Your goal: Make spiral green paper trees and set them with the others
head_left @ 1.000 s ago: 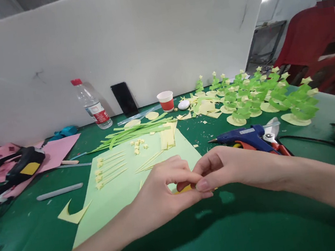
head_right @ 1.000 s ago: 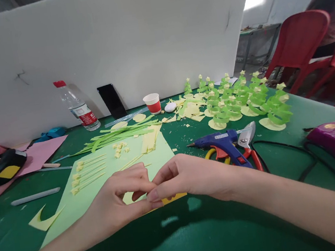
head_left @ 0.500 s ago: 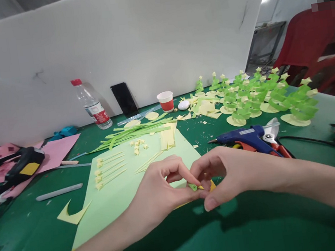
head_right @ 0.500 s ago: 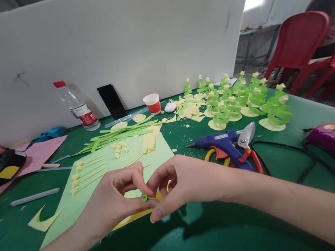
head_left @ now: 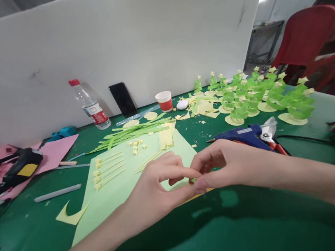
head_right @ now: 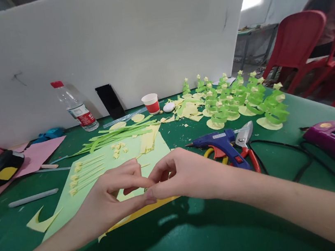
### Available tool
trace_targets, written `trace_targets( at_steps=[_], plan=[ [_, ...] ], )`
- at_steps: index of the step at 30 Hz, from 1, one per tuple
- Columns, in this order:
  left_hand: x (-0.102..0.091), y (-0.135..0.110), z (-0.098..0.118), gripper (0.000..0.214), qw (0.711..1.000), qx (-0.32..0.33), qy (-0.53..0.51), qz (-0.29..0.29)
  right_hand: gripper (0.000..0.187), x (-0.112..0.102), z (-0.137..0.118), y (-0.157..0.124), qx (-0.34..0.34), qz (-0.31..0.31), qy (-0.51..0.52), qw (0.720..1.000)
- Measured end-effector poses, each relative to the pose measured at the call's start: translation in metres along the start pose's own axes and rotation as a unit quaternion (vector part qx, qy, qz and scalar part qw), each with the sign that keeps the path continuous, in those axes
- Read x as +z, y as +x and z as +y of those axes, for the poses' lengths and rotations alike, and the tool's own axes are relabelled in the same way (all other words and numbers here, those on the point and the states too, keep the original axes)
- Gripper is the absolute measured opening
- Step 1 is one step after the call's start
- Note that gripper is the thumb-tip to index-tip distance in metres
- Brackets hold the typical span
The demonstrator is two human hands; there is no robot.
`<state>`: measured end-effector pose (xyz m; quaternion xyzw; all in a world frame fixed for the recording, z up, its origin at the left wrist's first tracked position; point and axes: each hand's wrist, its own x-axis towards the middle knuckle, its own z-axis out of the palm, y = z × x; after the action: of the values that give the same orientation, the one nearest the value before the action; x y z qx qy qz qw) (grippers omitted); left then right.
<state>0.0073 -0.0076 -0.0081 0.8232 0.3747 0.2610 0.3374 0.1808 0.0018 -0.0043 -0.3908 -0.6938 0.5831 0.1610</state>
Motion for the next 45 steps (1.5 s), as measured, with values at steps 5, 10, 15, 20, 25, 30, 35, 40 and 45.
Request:
trace_targets(
  at_steps=[5,10,15,20,25,30,35,40,45],
  plan=[
    [-0.007,0.001,-0.003,0.015,0.999,0.027,0.005,-0.042,0.016,-0.008,-0.001,-0.002,0.044,-0.045,0.031,0.998],
    [-0.003,0.003,-0.004,0.006,0.996,-0.074,-0.042,0.04,0.023,-0.009,-0.003,-0.001,0.04,-0.032,-0.02,0.998],
    [-0.004,0.008,-0.007,0.02,0.986,-0.12,-0.065,0.096,0.031,-0.009,-0.003,-0.002,0.066,-0.035,-0.133,0.988],
    [-0.007,0.011,-0.015,0.014,0.983,-0.12,-0.033,0.137,0.031,-0.013,-0.001,-0.01,0.082,-0.097,-0.22,0.967],
    [-0.009,0.014,-0.023,0.007,0.982,-0.104,-0.012,0.16,0.032,-0.012,-0.005,-0.021,0.122,-0.128,-0.293,0.94],
    [-0.011,0.015,-0.024,0.004,0.982,-0.101,-0.037,0.152,0.03,-0.008,-0.008,-0.026,0.129,-0.13,-0.312,0.932],
    [-0.009,0.012,-0.022,0.004,0.983,-0.093,-0.05,0.152,0.023,-0.009,-0.007,-0.014,0.052,-0.015,-0.236,0.97],
    [-0.003,0.008,-0.014,0.012,0.985,-0.052,-0.07,0.148,0.022,-0.009,-0.004,-0.002,0.001,0.1,-0.102,0.99],
    [0.003,0.003,-0.006,0.019,0.989,-0.03,-0.072,0.123,0.022,0.001,0.003,0.001,0.0,0.05,0.012,0.999]
  ],
)
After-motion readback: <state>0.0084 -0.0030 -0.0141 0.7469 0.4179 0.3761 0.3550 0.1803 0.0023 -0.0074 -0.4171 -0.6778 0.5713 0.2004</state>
